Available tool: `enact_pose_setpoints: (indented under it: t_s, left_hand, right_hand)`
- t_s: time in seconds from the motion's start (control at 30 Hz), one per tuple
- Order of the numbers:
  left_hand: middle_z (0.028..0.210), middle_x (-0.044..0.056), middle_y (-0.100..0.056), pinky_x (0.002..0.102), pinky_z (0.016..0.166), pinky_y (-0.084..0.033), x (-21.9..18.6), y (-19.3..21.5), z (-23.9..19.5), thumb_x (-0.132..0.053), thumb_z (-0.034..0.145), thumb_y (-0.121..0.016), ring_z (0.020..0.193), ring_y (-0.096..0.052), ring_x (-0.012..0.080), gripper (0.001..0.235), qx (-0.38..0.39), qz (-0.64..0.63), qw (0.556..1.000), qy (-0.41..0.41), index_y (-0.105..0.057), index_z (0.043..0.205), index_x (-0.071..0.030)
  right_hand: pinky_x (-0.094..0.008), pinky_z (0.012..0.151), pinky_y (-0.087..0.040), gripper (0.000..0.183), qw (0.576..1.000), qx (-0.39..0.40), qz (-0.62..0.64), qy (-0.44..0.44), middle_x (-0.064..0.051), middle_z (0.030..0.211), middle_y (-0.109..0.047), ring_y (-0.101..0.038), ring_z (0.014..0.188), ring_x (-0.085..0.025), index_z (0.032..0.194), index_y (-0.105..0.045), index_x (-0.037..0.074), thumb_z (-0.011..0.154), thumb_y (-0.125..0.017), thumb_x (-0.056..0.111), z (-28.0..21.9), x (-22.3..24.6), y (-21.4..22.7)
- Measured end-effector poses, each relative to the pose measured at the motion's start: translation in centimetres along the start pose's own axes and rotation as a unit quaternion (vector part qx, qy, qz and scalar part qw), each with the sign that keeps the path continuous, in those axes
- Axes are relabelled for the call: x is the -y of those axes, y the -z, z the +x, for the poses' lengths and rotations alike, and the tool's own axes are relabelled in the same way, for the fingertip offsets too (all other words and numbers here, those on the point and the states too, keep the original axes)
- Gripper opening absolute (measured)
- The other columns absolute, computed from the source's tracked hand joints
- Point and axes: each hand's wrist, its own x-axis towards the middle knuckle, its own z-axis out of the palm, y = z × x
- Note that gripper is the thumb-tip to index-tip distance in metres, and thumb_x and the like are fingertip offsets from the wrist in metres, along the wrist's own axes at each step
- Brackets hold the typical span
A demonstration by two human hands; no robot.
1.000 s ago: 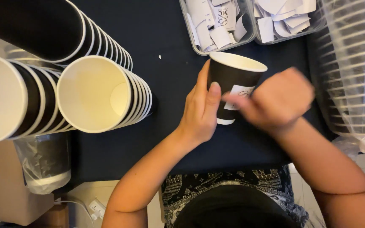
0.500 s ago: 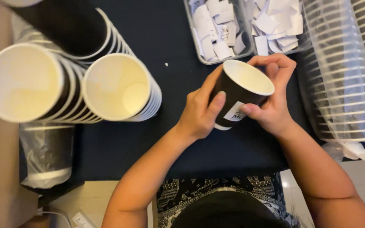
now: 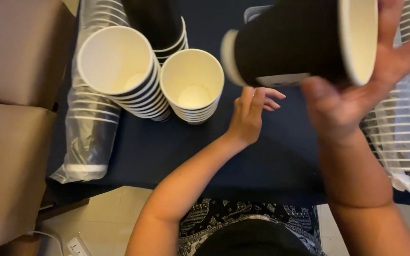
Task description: Manually peeling adhesive brand labels and sticking them onto paper coffee cups.
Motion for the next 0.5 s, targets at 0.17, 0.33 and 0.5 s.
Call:
enact_pose_setpoints:
  t_s: [0.17,0.33,0.5]
  left_hand:
    - [0.094,0.016,-0.069,0.041,0.078,-0.061,2.7,-0.2,0.4,-0.038,0.107,-0.032,0.081,-0.074,0.0311,0.041,-0.052,0.022,0.998,-0.013,-0.056,0.109,-0.005]
    - [0.108,0.012,-0.072,0.038,0.083,-0.058,-0.1,0.4,0.1,-0.047,0.107,-0.030,0.086,-0.077,0.0290,0.044,-0.026,-0.002,1.000,0.001,-0.050,0.128,-0.013]
    - [0.097,0.009,-0.077,0.032,0.082,-0.056,-2.2,0.2,0.0,-0.040,0.109,-0.032,0.079,-0.070,0.0188,0.043,0.006,-0.050,0.997,0.063,-0.051,0.139,-0.017]
  right_hand:
    - [-0.047,0.147,-0.025,0.110,0.991,0.133,-0.019,0.010,-0.015,0.171,-0.027,-0.037,0.165,-0.035,0.163,-0.016,0.009,0.093,-0.100,0.016,4.0,3.8,-3.9]
    - [-0.044,0.118,-0.046,0.115,0.986,0.165,-0.029,0.013,-0.023,0.158,-0.036,-0.056,0.144,-0.037,0.148,-0.015,0.015,0.070,-0.093,0.050,5.3,6.1,-5.9]
    - [-0.043,0.108,-0.045,0.041,0.992,0.033,-0.124,-0.007,-0.020,0.140,-0.050,-0.055,0.133,-0.034,0.147,-0.031,0.010,0.119,-0.060,0.000,5.0,0.2,-0.8]
